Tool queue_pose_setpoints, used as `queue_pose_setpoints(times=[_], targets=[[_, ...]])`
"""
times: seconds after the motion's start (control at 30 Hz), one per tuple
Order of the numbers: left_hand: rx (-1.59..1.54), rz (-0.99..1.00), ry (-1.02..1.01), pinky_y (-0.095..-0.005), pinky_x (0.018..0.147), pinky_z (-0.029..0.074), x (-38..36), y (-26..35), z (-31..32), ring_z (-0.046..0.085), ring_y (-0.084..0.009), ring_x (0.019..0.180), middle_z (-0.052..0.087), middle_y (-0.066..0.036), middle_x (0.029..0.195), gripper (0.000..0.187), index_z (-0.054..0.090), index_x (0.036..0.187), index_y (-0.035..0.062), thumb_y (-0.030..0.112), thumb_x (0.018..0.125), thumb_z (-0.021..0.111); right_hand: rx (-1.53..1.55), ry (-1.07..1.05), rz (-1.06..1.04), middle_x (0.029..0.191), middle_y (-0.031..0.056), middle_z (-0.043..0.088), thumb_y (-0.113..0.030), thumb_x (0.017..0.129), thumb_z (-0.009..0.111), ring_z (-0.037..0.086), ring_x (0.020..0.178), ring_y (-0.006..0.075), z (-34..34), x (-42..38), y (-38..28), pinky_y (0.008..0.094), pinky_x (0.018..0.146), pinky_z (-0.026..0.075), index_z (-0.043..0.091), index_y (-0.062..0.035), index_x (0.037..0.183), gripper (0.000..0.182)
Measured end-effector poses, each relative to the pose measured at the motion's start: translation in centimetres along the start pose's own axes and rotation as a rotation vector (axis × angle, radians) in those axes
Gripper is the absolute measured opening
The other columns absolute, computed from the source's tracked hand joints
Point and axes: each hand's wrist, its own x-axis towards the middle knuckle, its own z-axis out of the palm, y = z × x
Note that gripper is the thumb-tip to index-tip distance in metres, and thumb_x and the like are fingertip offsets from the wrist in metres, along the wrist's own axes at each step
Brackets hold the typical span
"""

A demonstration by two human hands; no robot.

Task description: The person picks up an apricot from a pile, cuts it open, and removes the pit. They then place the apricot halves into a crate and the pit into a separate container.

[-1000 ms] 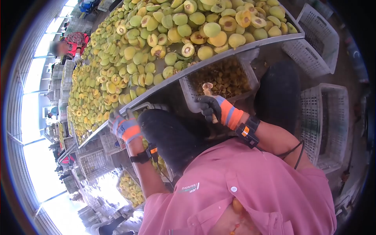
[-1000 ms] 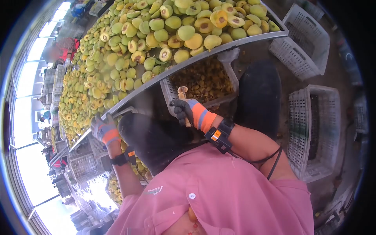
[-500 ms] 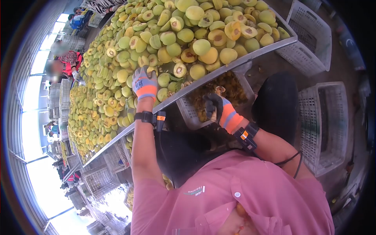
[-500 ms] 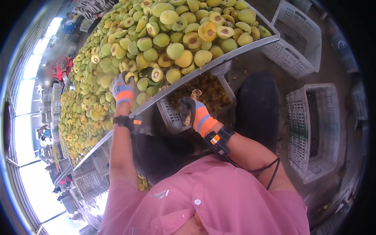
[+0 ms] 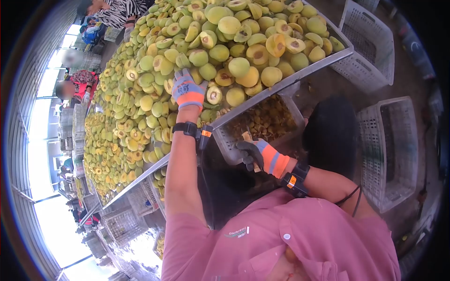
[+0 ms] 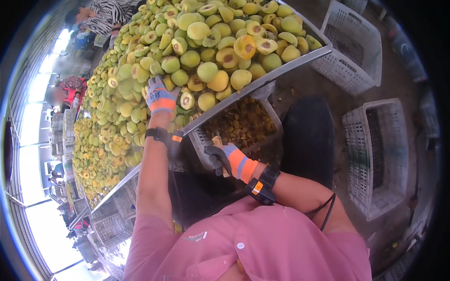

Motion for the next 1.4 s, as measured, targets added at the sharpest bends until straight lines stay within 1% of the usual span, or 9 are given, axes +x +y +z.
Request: queue_pose_setpoints(times=[0.2,0.23,0.33,0.37,0.47,0.57,0.87,1.0,1.4], targets=[[-0.057,0.230,-0.193,-0.0419,0.102,0.039,-4.1,0.1,-1.3,0.045,-0.0368,0.122,0.046,-0.024,0.132,0.074,0.053,0.120,-0.0011,0.048,0.068,0.075,-0.168,0.005,-0.110,0.060,0.0048,0.056,-0.027,0.082,0.068,0.051,0.043,0.0175,0.5,-0.1,-0.5,0.0310,0.037,0.041,0.059,-0.0064,0.078,0.023],[-0.058,0.268,-0.010,-0.0392,0.094,0.047,-5.5,-0.6,-0.1,0.055,-0.0322,0.111,0.055,-0.020,0.122,0.068,0.053,0.119,-0.0014,0.046,0.073,0.072,-0.202,-0.040,-0.193,0.060,0.0046,0.056,-0.027,0.083,0.068,0.051,0.043,0.0167,0.3,0.2,-0.4,0.0307,0.037,0.041,0.059,-0.0064,0.078,0.023],[-1.279,-0.086,-0.268,-0.0318,0.071,0.053,-8.1,-2.1,-0.3,0.063,-0.0223,0.086,0.062,-0.012,0.102,0.058,0.055,0.115,0.0000,0.042,0.078,0.069,-0.184,-0.078,-0.200,0.061,0.0031,0.054,-0.026,0.086,0.066,0.048,0.044,0.0138,0.1,0.0,-0.5,0.0288,0.039,0.039,0.059,-0.0068,0.077,0.022],[-1.323,-0.166,-0.366,-0.0239,0.052,0.043,-9.2,-2.9,-1.8,0.058,-0.0133,0.066,0.061,-0.006,0.086,0.046,0.054,0.114,0.0032,0.038,0.085,0.060,-0.168,-0.060,-0.170,0.060,0.0027,0.053,-0.026,0.086,0.067,0.048,0.044,0.0134,0.4,-0.3,-0.8,0.0284,0.039,0.038,0.059,-0.0070,0.077,0.022],[-1.912,-0.359,-0.316,-0.0238,0.049,0.037,-12.5,-1.4,-4.4,0.054,-0.0122,0.062,0.060,-0.006,0.083,0.041,0.053,0.116,0.0057,0.037,0.090,0.051,-0.292,-0.032,-0.292,0.060,0.0001,0.052,-0.024,0.085,0.069,0.046,0.045,0.0114,1.7,-1.8,-1.5,0.0265,0.039,0.034,0.059,-0.0085,0.079,0.019],[-1.852,-0.244,-0.281,-0.0240,0.052,0.039,-14.5,-1.4,-3.0,0.053,-0.0146,0.061,0.060,-0.007,0.084,0.037,0.051,0.119,0.0074,0.034,0.093,0.044,-0.302,-0.084,-0.426,0.061,-0.0009,0.053,-0.023,0.085,0.069,0.045,0.045,0.0096,2.2,-1.6,-1.3,0.0259,0.039,0.033,0.060,-0.0089,0.083,0.017],[-0.851,0.178,0.203,-0.0345,0.089,0.048,-19.0,1.4,-2.6,0.059,-0.0246,0.099,0.060,-0.014,0.110,0.045,0.051,0.117,-0.0036,0.001,0.077,0.072,-0.475,-0.213,-0.315,0.061,-0.0004,0.054,-0.025,0.083,0.070,0.047,0.045,0.0087,2.8,-3.4,-1.9,0.0250,0.039,0.035,0.062,-0.0073,0.088,0.020],[-1.452,-0.004,0.184,-0.0329,0.089,0.047,-19.2,3.8,-2.9,0.057,-0.0204,0.100,0.061,-0.012,0.109,0.035,0.056,0.116,-0.0024,0.025,0.097,0.046,-0.550,-0.103,-0.250,0.057,0.0004,0.053,-0.033,0.083,0.068,0.047,0.041,0.0084,3.3,-4.8,-2.1,0.0238,0.034,0.033,0.059,-0.0066,0.081,0.028],[-1.086,0.076,0.191,-0.0305,0.079,0.048,-20.2,4.9,-4.7,0.058,-0.0188,0.089,0.060,-0.012,0.103,0.029,0.055,0.118,-0.0020,0.013,0.093,0.049,-0.582,-0.080,-0.264,0.058,0.0031,0.055,-0.036,0.081,0.068,0.047,0.036,0.0126,3.0,-5.2,-1.8,0.0260,0.030,0.034,0.059,-0.0046,0.081,0.033]])
